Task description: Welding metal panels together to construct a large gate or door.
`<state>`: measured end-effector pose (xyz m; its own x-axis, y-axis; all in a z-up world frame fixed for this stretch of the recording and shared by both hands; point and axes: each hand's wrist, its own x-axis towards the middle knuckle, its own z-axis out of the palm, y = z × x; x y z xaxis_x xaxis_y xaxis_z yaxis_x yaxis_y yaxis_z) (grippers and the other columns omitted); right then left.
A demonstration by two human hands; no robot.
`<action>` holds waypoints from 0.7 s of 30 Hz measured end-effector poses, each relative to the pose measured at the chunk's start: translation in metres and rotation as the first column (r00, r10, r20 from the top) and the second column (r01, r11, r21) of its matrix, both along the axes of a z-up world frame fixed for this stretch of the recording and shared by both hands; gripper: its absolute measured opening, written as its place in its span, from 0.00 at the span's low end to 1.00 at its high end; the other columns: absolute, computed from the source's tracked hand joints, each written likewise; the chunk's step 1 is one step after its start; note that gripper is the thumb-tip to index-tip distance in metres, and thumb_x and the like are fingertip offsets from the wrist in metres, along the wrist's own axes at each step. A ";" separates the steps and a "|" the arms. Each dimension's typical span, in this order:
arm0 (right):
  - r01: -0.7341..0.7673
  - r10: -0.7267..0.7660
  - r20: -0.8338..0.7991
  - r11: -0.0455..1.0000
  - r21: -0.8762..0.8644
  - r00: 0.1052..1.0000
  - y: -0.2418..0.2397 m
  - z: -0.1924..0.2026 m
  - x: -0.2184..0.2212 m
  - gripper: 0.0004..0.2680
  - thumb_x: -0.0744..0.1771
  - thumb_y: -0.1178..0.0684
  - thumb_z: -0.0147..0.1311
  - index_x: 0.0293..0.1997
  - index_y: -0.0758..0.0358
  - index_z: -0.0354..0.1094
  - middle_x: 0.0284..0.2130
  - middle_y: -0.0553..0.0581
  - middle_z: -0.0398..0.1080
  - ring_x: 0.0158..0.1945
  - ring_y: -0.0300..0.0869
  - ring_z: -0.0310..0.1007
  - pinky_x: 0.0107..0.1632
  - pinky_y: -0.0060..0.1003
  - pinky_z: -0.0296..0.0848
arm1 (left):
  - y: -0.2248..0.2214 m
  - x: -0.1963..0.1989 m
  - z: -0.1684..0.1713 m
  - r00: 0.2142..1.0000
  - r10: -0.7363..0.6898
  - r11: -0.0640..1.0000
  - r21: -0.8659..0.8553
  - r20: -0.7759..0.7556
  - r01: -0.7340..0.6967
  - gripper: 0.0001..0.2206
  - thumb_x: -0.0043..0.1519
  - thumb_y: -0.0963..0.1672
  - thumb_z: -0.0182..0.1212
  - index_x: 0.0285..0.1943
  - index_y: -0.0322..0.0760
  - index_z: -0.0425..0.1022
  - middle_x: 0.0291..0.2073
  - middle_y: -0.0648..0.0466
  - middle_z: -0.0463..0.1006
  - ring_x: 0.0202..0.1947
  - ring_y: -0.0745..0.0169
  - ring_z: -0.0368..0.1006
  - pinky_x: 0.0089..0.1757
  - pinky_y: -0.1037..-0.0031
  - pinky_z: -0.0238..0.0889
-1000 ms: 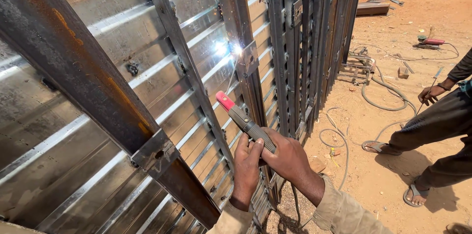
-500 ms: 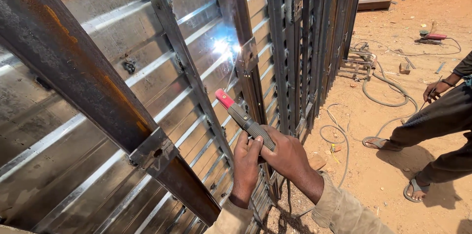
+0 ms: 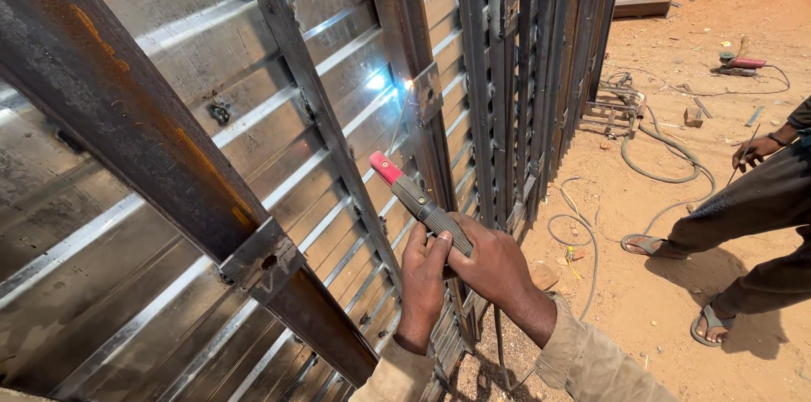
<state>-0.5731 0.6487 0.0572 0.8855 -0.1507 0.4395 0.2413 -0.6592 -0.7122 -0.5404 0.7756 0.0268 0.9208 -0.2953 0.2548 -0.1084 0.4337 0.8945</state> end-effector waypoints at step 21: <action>0.031 -0.031 -0.032 0.999 -0.021 0.999 -0.002 -0.001 0.003 0.18 0.64 0.46 0.59 0.59 0.54 0.70 0.36 0.65 0.79 0.42 0.59 0.80 0.42 0.51 0.78 | -0.002 0.005 -0.005 1.000 0.003 1.000 0.020 -0.014 -0.002 0.17 0.69 0.42 0.51 0.66 0.30 0.65 0.39 0.53 0.79 0.37 0.70 0.77 0.38 0.76 0.75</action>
